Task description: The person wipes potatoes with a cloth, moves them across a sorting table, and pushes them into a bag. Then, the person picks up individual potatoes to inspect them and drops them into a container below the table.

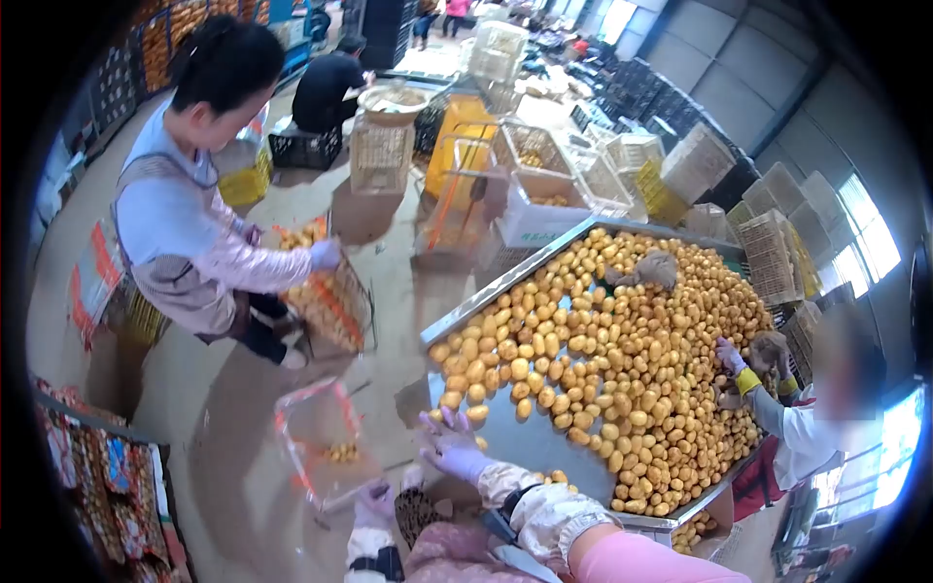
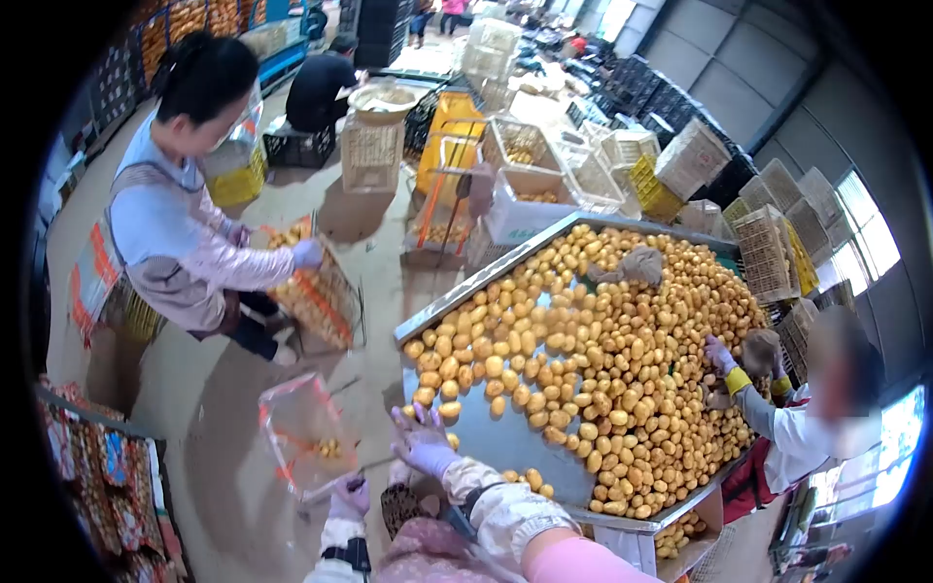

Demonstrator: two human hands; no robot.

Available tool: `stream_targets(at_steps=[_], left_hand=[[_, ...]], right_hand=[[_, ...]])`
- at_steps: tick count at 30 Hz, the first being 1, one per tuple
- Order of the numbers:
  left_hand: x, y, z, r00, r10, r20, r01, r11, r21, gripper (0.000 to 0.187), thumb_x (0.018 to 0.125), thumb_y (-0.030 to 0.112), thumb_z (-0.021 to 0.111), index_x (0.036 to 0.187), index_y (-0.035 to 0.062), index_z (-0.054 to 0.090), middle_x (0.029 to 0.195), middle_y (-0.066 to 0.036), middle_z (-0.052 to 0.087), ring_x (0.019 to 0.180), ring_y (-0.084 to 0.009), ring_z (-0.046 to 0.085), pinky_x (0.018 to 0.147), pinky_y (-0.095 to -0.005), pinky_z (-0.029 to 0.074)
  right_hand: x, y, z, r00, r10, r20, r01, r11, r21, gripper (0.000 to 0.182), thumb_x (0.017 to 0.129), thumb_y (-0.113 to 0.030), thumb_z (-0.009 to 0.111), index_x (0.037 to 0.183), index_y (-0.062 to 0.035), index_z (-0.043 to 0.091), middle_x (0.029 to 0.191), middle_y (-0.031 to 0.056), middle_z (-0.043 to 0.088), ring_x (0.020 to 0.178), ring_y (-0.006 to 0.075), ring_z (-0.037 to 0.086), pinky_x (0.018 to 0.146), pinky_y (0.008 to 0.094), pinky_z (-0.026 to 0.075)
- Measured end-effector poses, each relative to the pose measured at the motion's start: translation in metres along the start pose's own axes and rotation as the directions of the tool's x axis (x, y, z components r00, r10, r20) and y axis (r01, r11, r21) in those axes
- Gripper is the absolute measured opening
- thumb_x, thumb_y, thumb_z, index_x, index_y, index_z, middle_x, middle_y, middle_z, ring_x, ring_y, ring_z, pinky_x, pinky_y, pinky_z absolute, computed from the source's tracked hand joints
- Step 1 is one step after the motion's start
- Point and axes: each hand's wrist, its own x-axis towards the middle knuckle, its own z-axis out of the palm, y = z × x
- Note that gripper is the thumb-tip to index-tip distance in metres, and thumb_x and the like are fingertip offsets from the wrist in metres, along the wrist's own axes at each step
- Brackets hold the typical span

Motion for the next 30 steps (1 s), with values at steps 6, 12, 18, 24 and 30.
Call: stream_targets(at_steps=[6,12,18,24,30], left_hand=[[0.034,0.020,0.059,0.996,-0.063,0.063,0.081,0.933,-0.351,0.035,0.085,0.002,0.077,0.112,-0.0042,0.054,0.102,-0.013,0.069,0.094,-0.0202,0.070,0.088,-0.0336,0.058],[0.070,0.017,0.093,0.941,-0.279,0.193,0.332,0.639,-0.694,0.015,0.098,0.011,0.059,0.108,0.0004,0.058,0.104,-0.014,0.067,0.097,-0.0233,0.067,0.088,-0.0392,0.058],[0.065,-0.021,0.140,0.868,-0.347,0.354,0.444,0.226,-0.867,0.038,0.107,0.040,0.040,0.118,0.0080,0.058,0.106,-0.010,0.065,0.101,-0.0276,0.064,0.092,-0.0464,0.055],[0.061,0.003,0.126,0.689,-0.486,0.538,0.536,-0.158,-0.829,0.044,0.108,0.046,0.037,0.124,0.0087,0.054,0.124,-0.013,0.059,0.114,-0.0287,0.058,0.101,-0.0482,0.050],[0.055,0.046,0.105,0.660,-0.439,0.610,0.594,-0.193,-0.781,0.052,0.109,0.047,0.032,0.140,0.0086,0.049,0.133,-0.014,0.057,0.120,-0.0305,0.058,0.105,-0.0454,0.050]], right_hand=[[0.001,0.004,0.004,1.000,-0.010,-0.020,0.010,1.000,-0.005,0.056,0.098,-0.050,0.049,0.146,-0.0227,0.054,0.168,-0.0018,0.024,0.156,0.0367,0.012,0.125,0.0582,0.005],[-0.001,0.007,0.007,0.990,-0.065,-0.124,0.074,0.995,0.068,0.052,0.097,-0.047,0.054,0.140,-0.0190,0.059,0.164,0.0054,0.032,0.154,0.0414,0.015,0.122,0.0622,0.007],[-0.004,0.001,-0.003,0.995,-0.044,-0.090,0.054,0.992,0.112,0.053,0.095,-0.045,0.056,0.140,-0.0157,0.059,0.163,0.0066,0.034,0.154,0.0415,0.015,0.122,0.0624,0.007],[-0.004,0.003,-0.004,0.993,-0.049,-0.106,0.066,0.985,0.161,0.054,0.094,-0.042,0.058,0.138,-0.0125,0.061,0.163,0.0066,0.035,0.153,0.0413,0.016,0.122,0.0624,0.008],[-0.005,-0.001,-0.010,0.995,-0.024,-0.096,0.042,0.981,0.189,0.054,0.095,-0.048,0.055,0.134,-0.0121,0.063,0.162,0.0043,0.035,0.153,0.0395,0.017,0.124,0.0593,0.008]])
